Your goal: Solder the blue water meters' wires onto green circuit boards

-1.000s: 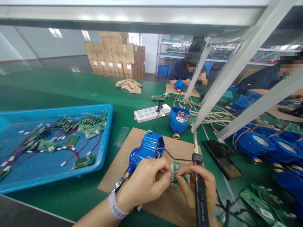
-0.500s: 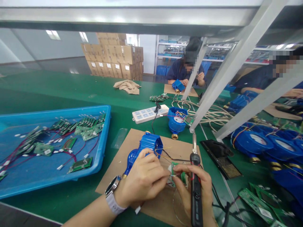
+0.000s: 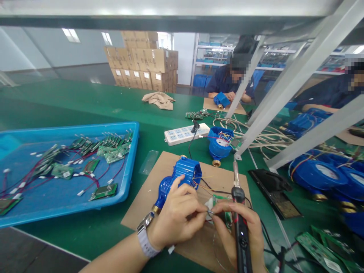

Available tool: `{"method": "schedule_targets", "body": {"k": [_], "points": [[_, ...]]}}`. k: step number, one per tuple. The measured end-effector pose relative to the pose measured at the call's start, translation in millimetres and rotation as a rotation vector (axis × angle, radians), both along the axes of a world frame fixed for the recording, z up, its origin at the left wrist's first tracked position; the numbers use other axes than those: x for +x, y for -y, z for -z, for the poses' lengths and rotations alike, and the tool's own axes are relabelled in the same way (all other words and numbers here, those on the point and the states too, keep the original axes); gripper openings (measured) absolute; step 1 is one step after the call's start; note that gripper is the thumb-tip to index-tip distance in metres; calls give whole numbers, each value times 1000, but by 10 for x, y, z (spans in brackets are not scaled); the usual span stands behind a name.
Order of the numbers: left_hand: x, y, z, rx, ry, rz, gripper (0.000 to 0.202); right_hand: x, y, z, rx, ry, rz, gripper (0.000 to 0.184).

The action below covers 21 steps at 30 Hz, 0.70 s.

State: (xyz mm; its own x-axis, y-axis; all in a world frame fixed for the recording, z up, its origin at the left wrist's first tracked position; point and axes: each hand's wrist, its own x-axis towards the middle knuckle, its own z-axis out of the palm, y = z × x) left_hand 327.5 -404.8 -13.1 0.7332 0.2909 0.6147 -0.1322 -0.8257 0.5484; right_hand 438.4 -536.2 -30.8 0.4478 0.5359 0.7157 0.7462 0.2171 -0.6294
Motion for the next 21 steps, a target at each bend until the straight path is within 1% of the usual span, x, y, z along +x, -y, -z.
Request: {"method": "schedule_targets", "body": {"k": [3, 5, 10, 16, 18, 21], "points": [[-5, 3, 14, 34, 11, -12, 14, -12, -13, -8, 26, -29, 52, 37], [-5, 0, 19, 50, 10, -12, 14, -24, -20, -22, 5, -66, 76, 34], [0, -6, 11, -7, -8, 15, 13, -32, -17, -36, -39, -80, 29, 37], [-9, -28, -19, -41, -62, 68, 14, -5, 5, 5, -42, 47, 23, 43], [-11, -47, -25, -35, -74, 90, 15, 1, 8, 5, -72, 58, 18, 41], [-9, -75, -25, -7, -61, 119, 15, 3, 9, -12, -116, 11, -7, 35]]}}
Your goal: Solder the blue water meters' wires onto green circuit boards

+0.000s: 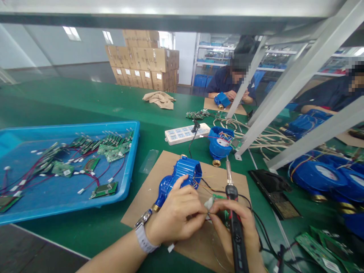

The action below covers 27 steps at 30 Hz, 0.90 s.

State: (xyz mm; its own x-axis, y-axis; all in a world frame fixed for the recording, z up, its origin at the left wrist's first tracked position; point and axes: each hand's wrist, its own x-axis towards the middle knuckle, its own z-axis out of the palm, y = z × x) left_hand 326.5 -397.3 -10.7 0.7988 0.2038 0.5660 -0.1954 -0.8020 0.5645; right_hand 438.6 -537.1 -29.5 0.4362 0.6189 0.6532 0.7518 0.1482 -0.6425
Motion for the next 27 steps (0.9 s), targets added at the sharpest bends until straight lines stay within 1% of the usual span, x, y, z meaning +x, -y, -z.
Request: {"method": "schedule_targets", "body": {"k": [5, 7, 11, 15, 18, 21, 24, 27], "points": [[6, -3, 11, 37, 55, -6, 14, -7, -9, -9, 38, -54, 0, 41], [7, 8, 20, 44, 66, -27, 14, -10, -8, 2, 36, -55, 11, 39], [7, 21, 44, 66, 48, -76, 13, -13, 18, 25, -22, -29, 26, 33], [2, 8, 45, 102, 1, -61, 15, -14, 50, 30, -51, -11, 5, 33], [-6, -8, 25, 75, -10, -33, 16, -15, 41, 19, -45, -42, -10, 32], [-11, -20, 7, 47, -17, -16, 16, -6, 6, -10, -17, -97, 7, 30], [-7, -23, -5, 35, -19, -13, 15, 18, -19, -42, 37, -126, 0, 29], [-1, -20, -13, 27, -21, -21, 15, 39, -9, -37, 56, -120, -17, 32]]}}
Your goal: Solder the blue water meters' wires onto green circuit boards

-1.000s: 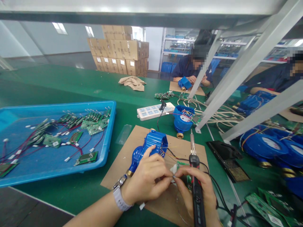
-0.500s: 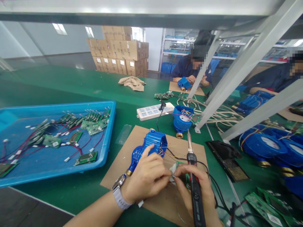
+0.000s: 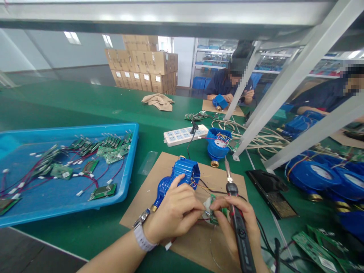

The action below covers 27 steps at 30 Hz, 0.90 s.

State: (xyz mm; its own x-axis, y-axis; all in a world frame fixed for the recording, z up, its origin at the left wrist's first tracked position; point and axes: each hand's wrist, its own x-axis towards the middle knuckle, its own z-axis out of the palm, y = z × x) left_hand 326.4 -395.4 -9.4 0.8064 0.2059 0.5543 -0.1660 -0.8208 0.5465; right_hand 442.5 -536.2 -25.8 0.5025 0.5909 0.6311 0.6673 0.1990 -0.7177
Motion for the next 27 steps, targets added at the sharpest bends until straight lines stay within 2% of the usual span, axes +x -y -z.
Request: {"method": "schedule_targets", "body": {"k": [7, 17, 23, 27], "points": [[-8, -9, 12, -12, -8, 18, 14, -15, 31, 65, -53, 47, 5, 35], [-16, -6, 12, 47, -37, 24, 15, -28, 42, 30, -92, 82, 6, 34], [-1, -7, 18, 42, -19, 17, 14, -20, -24, -16, -33, 47, 0, 28], [0, 0, 19, 14, -7, 7, 13, -21, 5, 21, -53, 32, -1, 31]]}}
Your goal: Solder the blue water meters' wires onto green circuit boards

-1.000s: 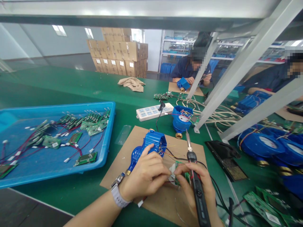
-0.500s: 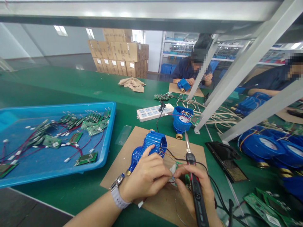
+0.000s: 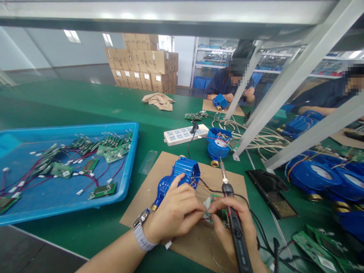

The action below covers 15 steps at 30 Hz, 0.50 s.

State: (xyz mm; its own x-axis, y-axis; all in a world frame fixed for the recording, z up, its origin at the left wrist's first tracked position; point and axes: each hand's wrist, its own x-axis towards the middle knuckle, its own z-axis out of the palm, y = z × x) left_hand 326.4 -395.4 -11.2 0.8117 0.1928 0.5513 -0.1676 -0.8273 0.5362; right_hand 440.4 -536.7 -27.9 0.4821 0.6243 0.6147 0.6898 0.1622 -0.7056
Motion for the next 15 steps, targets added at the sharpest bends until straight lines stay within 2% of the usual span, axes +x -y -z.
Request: {"method": "schedule_targets", "body": {"k": [5, 10, 15], "points": [[7, 8, 2, -1, 1, 0, 13, -10, 23, 23, -50, -5, 17, 29], [-1, 27, -13, -35, -12, -28, 11, -21, -31, -21, 13, -15, 28, 26], [-24, 34, -28, -129, -50, -74, 8, -28, -44, -11, 53, -125, 94, 28]]}}
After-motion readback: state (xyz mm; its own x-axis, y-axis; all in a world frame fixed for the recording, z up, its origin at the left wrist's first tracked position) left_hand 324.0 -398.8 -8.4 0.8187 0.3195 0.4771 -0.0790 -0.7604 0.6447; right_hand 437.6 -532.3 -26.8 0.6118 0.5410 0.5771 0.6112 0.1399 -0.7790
